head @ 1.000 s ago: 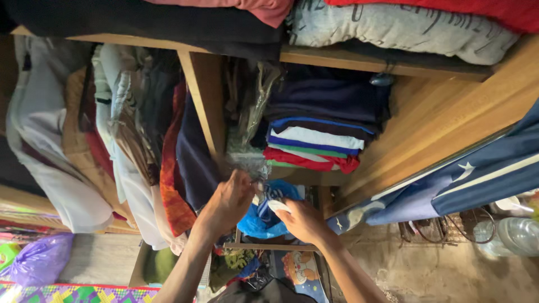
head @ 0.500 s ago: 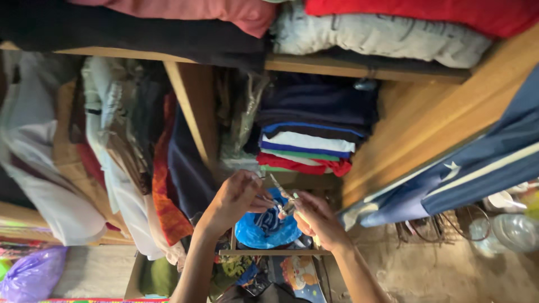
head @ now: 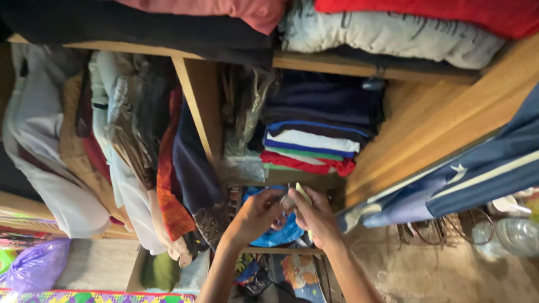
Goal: The person organizes items inside a wooden wardrobe. They handle a blue plastic bag, a small white container, a black strap, a packaged item, and a white paper, placing them into a lower shelf or drawer.
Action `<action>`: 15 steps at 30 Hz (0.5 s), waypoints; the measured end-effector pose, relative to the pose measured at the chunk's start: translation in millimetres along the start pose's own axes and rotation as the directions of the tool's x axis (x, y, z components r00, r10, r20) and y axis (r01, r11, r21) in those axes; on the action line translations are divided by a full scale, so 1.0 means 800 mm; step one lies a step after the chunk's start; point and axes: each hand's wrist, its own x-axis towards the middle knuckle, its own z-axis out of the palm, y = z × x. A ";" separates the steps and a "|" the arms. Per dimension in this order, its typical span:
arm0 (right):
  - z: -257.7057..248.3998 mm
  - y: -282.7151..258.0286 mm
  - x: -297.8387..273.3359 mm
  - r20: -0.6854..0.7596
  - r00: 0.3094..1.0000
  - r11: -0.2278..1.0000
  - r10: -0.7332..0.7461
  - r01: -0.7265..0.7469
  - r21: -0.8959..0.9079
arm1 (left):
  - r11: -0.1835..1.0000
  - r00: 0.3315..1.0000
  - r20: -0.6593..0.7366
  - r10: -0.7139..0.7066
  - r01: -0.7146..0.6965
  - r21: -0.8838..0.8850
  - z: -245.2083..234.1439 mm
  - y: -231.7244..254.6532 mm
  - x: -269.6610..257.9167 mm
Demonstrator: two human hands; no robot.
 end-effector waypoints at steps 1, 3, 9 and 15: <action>0.005 -0.006 0.001 -0.009 1.000 0.994 -0.005 0.004 -0.112 | 1.000 1.000 0.003 0.006 -0.006 0.011 -0.003 0.003 0.000; 0.011 -0.015 0.004 -0.026 1.000 0.945 -0.012 0.002 -0.328 | 1.000 1.000 0.007 0.009 -0.009 0.030 -0.009 0.001 -0.003; 0.025 -0.017 0.030 -0.210 0.964 0.941 -0.165 0.090 -0.328 | 0.999 0.949 -0.312 -0.035 0.020 -0.050 -0.012 -0.017 0.000; 0.027 -0.018 0.014 -0.107 0.933 0.834 -0.344 0.251 -0.492 | 0.989 0.966 -0.247 0.072 -0.102 -0.111 -0.002 -0.029 -0.010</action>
